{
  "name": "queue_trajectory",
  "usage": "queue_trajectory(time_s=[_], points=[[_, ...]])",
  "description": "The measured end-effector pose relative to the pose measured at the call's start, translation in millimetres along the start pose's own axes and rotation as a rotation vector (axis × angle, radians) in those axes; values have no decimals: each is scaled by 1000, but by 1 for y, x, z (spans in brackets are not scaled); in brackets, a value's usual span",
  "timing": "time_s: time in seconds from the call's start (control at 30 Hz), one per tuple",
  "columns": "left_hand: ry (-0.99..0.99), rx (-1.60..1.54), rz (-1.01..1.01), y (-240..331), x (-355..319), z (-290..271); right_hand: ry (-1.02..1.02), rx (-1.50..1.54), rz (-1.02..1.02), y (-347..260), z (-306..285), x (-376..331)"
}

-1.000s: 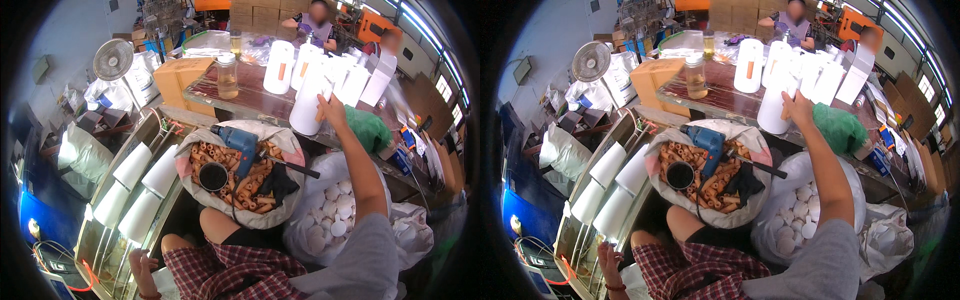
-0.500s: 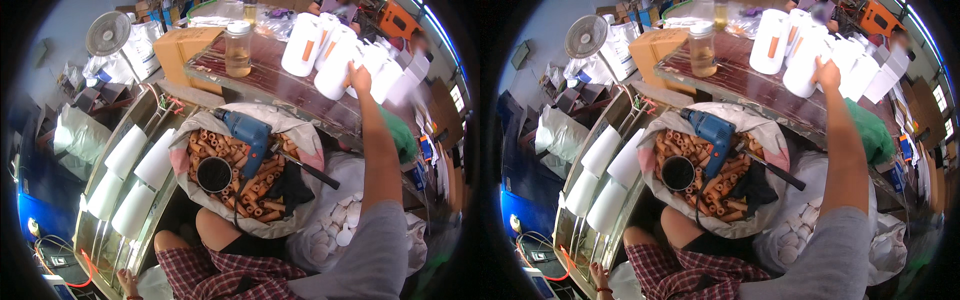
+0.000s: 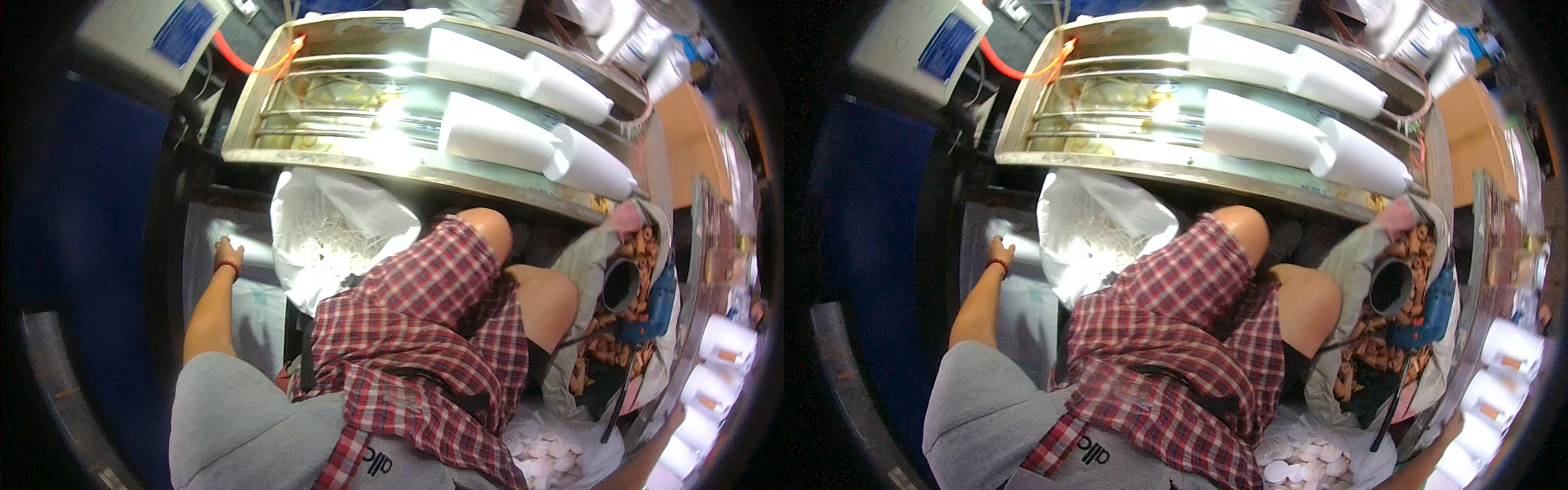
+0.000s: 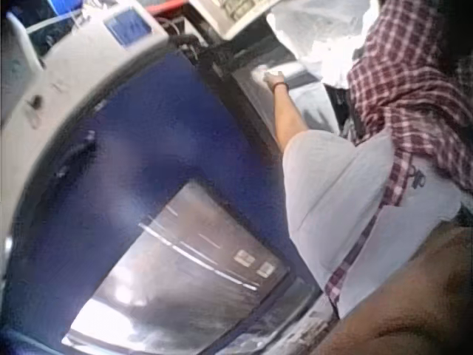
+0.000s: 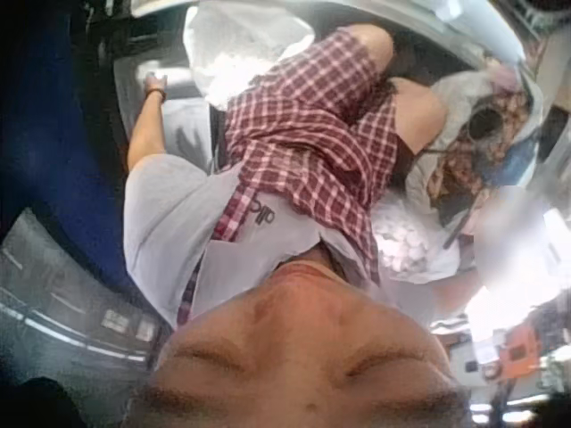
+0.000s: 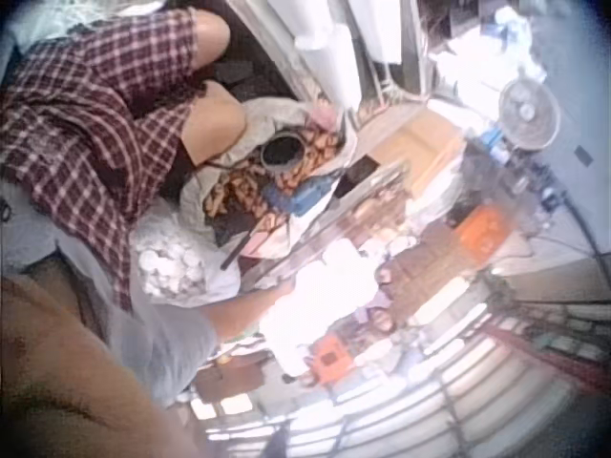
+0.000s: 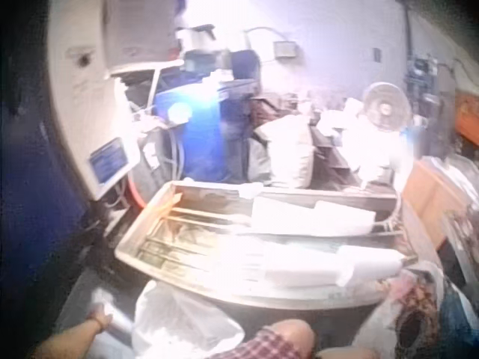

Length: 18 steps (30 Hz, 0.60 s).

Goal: The person wipes white plastic cones with a black cloth, takes small wooden inserts from a bag, and drills them into the side of each cone using a power drill.

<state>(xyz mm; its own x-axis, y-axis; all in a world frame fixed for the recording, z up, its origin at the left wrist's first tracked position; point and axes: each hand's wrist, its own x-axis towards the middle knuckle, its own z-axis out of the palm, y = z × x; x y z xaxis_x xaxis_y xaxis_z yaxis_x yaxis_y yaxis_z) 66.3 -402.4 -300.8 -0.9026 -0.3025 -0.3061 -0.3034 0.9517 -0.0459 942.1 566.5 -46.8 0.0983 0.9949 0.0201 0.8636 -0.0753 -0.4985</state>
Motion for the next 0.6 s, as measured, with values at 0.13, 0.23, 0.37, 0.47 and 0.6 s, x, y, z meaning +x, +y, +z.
queue_trajectory(time_s=[0.13, 0.23, 0.37, 0.47, 0.6], points=[[-265, 332, 117, -24, 1, 66, -232, -97, -3, -59, -27, -55], [-160, 583, 425, -1, 1, 50, -346, -160, 197, -86, 41, -134], [-283, 885, 736, 27, 10, 104, -396, -278, 108, -184, 19, -194], [-320, 1014, 850, 14, 26, 171, -437, -264, 28, -217, 5, -210], [-235, 946, 857, 13, 40, 172, -438, -355, -145, -283, 21, -247]])
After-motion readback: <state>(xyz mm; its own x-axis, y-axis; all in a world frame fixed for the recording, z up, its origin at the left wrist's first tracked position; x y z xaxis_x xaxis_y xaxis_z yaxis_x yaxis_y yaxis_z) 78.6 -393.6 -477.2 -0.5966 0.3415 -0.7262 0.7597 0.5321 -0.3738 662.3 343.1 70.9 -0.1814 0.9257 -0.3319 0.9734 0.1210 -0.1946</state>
